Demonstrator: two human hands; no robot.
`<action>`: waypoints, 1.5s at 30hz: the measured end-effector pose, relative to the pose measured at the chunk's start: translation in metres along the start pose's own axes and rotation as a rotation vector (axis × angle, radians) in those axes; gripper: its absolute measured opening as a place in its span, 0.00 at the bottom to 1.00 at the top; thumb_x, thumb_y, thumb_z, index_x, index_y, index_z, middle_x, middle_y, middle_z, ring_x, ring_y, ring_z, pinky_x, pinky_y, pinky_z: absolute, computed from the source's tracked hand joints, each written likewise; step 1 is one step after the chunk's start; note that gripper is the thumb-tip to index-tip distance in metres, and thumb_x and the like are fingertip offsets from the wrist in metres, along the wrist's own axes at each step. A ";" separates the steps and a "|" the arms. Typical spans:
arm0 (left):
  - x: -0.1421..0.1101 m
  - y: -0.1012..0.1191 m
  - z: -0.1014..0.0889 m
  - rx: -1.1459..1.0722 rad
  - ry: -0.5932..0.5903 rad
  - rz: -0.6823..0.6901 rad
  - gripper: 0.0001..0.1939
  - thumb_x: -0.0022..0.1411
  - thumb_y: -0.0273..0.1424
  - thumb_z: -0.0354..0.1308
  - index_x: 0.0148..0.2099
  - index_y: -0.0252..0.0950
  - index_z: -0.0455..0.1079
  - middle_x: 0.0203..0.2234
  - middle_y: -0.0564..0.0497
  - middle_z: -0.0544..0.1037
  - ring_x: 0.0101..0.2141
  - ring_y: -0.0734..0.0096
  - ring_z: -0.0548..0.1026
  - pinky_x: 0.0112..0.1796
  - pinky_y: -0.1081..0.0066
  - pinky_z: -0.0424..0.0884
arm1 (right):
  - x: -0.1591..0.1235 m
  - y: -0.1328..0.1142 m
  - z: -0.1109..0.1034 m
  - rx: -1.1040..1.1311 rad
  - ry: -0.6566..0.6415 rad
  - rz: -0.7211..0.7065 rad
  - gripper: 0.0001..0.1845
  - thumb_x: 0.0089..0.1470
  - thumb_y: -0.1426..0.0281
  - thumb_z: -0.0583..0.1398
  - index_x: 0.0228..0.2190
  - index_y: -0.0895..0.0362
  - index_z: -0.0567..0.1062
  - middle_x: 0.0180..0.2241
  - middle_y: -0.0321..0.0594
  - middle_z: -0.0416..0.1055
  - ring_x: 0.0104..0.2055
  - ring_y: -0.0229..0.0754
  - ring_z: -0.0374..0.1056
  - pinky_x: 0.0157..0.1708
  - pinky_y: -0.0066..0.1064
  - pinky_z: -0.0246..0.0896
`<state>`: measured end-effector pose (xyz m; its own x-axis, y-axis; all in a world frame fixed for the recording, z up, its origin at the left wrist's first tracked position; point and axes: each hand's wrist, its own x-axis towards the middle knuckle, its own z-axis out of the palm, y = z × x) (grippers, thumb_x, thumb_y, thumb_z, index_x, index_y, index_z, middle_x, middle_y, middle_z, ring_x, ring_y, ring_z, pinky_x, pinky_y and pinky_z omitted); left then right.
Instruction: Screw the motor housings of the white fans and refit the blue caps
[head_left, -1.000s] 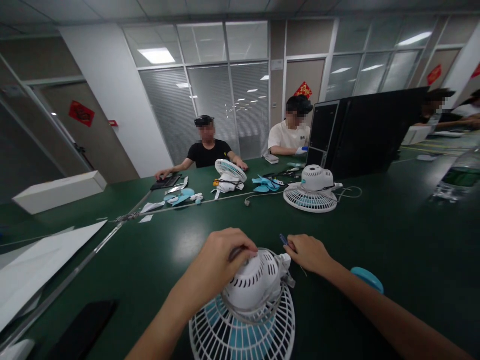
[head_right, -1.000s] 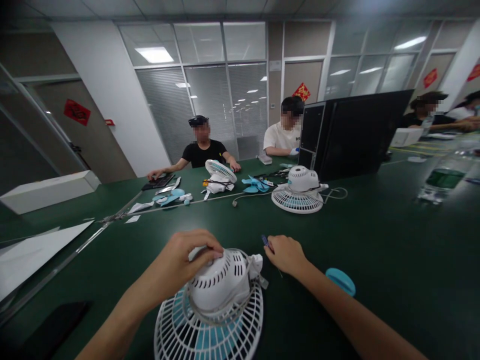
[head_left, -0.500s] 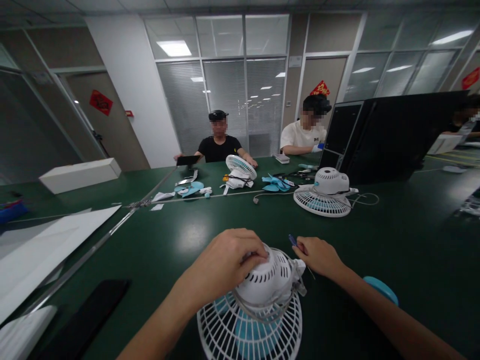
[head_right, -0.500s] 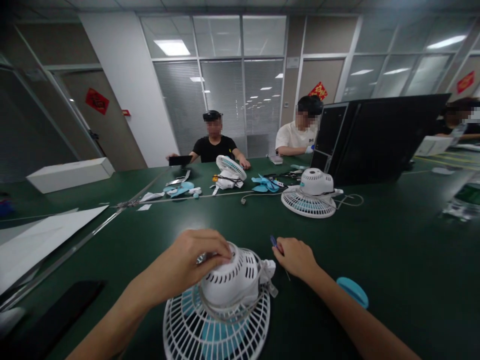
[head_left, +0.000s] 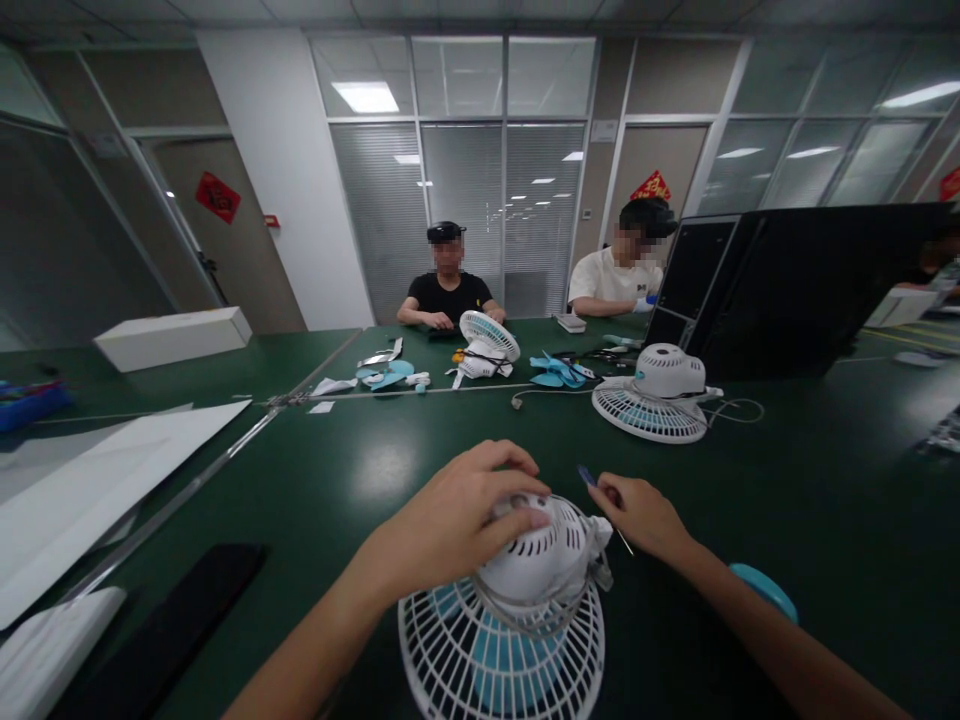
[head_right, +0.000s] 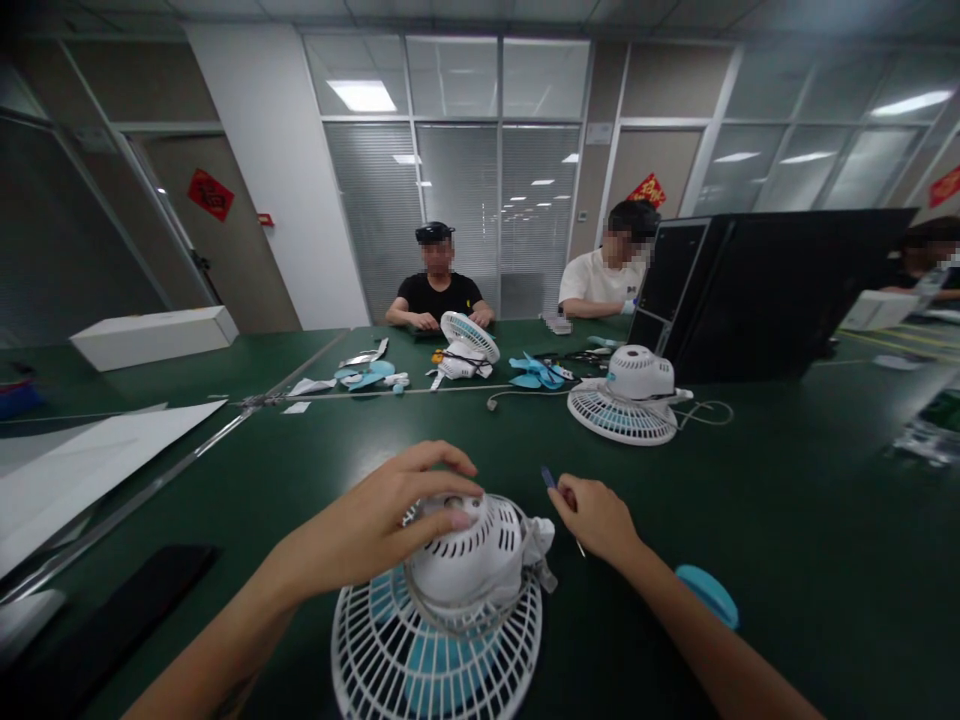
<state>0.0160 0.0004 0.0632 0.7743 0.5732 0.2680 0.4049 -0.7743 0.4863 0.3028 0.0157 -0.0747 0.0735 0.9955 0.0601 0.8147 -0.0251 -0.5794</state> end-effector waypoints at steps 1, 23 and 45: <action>-0.001 0.001 -0.001 -0.027 0.006 -0.024 0.18 0.66 0.37 0.58 0.55 0.38 0.72 0.54 0.44 0.72 0.54 0.57 0.70 0.56 0.58 0.65 | 0.001 0.000 -0.001 0.083 0.018 -0.020 0.17 0.57 0.57 0.55 0.25 0.56 0.71 0.23 0.39 0.71 0.25 0.41 0.67 0.26 0.31 0.58; 0.001 -0.019 0.012 -0.105 -0.164 0.020 0.39 0.47 0.39 0.71 0.58 0.32 0.63 0.51 0.41 0.72 0.50 0.53 0.73 0.53 0.59 0.68 | -0.007 -0.143 -0.043 0.842 0.366 -0.709 0.12 0.61 0.66 0.59 0.46 0.53 0.66 0.27 0.34 0.74 0.26 0.37 0.74 0.20 0.25 0.67; 0.004 -0.014 0.011 -0.075 -0.202 -0.034 0.35 0.47 0.38 0.72 0.54 0.33 0.63 0.46 0.45 0.71 0.45 0.57 0.72 0.46 0.63 0.70 | -0.011 -0.136 -0.046 0.713 0.113 -0.783 0.13 0.63 0.74 0.54 0.50 0.54 0.63 0.28 0.32 0.72 0.26 0.31 0.70 0.25 0.20 0.67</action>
<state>0.0187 0.0108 0.0484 0.8455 0.5275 0.0825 0.4009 -0.7294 0.5544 0.2180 0.0038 0.0405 -0.2426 0.6956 0.6762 0.1355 0.7145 -0.6864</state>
